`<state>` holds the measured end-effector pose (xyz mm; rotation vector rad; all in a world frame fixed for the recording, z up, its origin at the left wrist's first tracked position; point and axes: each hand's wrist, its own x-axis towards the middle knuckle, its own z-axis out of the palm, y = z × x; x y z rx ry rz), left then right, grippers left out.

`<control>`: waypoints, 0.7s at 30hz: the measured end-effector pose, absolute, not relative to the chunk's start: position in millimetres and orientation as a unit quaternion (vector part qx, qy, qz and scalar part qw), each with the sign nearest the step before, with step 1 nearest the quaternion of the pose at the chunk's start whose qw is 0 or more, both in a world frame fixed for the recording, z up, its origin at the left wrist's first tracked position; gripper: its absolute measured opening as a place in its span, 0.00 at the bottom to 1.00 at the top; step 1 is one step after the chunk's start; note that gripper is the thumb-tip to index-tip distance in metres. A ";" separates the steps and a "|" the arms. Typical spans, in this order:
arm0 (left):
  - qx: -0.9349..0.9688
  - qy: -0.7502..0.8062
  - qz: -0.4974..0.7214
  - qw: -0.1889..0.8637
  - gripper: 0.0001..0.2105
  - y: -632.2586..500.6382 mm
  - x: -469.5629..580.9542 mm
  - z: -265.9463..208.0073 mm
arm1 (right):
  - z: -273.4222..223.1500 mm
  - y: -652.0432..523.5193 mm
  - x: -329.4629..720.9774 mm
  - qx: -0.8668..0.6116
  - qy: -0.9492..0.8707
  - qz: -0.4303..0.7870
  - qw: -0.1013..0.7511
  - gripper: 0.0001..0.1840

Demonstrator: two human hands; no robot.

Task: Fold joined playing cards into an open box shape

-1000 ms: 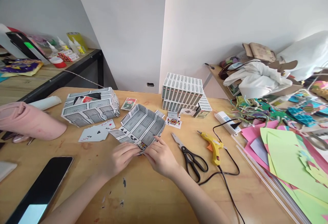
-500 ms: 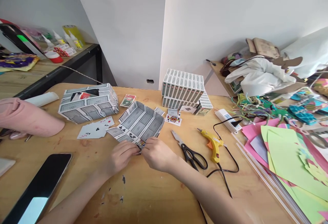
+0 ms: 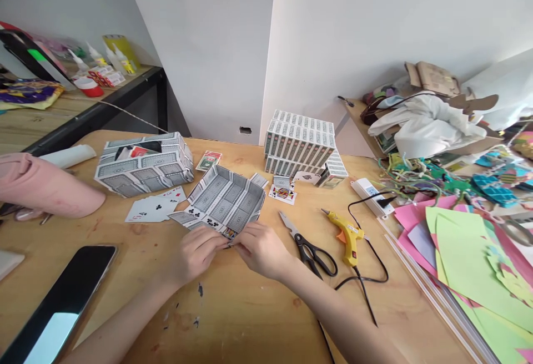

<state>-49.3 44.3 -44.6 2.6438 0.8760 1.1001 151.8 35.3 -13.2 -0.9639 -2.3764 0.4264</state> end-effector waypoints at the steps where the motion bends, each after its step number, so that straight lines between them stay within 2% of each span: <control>1: 0.881 0.289 0.367 0.074 0.04 44.8 -49.3 -44.1 | -14.1 34.6 152.9 -0.359 -0.869 0.180 0.288 0.07; 8: 0.881 0.273 0.381 0.067 0.05 47.0 -51.3 -45.5 | -19.4 32.8 153.0 -0.357 -0.831 0.244 0.349 0.04; 16: 0.881 0.265 0.384 0.081 0.06 47.2 -52.3 -45.4 | -19.2 31.5 153.0 -0.380 -0.800 0.304 0.350 0.03; 21: 0.882 0.264 0.380 0.092 0.07 46.7 -53.5 -47.4 | -17.5 31.7 154.1 -0.373 -0.809 0.298 0.343 0.04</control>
